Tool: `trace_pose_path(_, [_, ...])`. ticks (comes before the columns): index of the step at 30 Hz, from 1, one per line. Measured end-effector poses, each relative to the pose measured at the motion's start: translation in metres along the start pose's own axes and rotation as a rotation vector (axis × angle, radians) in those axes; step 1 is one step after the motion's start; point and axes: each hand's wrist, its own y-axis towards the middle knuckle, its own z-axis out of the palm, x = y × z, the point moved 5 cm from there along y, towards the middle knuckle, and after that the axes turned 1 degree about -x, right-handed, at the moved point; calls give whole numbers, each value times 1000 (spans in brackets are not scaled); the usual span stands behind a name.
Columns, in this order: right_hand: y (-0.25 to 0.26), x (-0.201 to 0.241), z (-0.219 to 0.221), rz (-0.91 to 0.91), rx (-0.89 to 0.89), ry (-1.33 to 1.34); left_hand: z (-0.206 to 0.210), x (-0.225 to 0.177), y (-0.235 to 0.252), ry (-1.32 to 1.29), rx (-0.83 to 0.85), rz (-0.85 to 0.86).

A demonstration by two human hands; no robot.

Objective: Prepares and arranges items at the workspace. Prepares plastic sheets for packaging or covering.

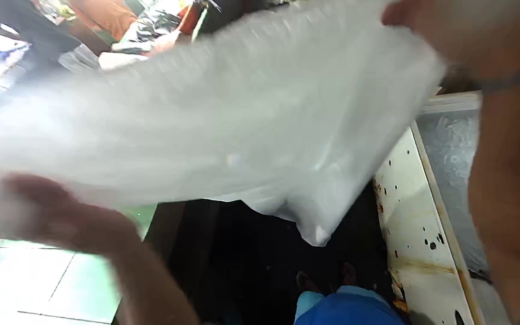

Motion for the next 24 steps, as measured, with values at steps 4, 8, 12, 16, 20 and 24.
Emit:
trace_pose_path(4, [-164,-82,238,-81,324,-54,79,174,-182,233,455,-367])
trace_pose_path(8, [-178,-116,276,86,814,-3,88,209,-164,18,715,-681])
trace_pose_path(12, [-110,-76,204,77,1001,166,62,163,-51,-65,917,-616])
trace_pose_path(16, [38,-36,73,-61,263,495,26,114,104,-420,413,-358])
trace_pose_path(20, [-33,-42,125,151,124,813,34,166,6,-588,435,-551])
trace_pose_path(24, [-191,-54,327,772,316,902,64,267,-165,-443,501,-960])
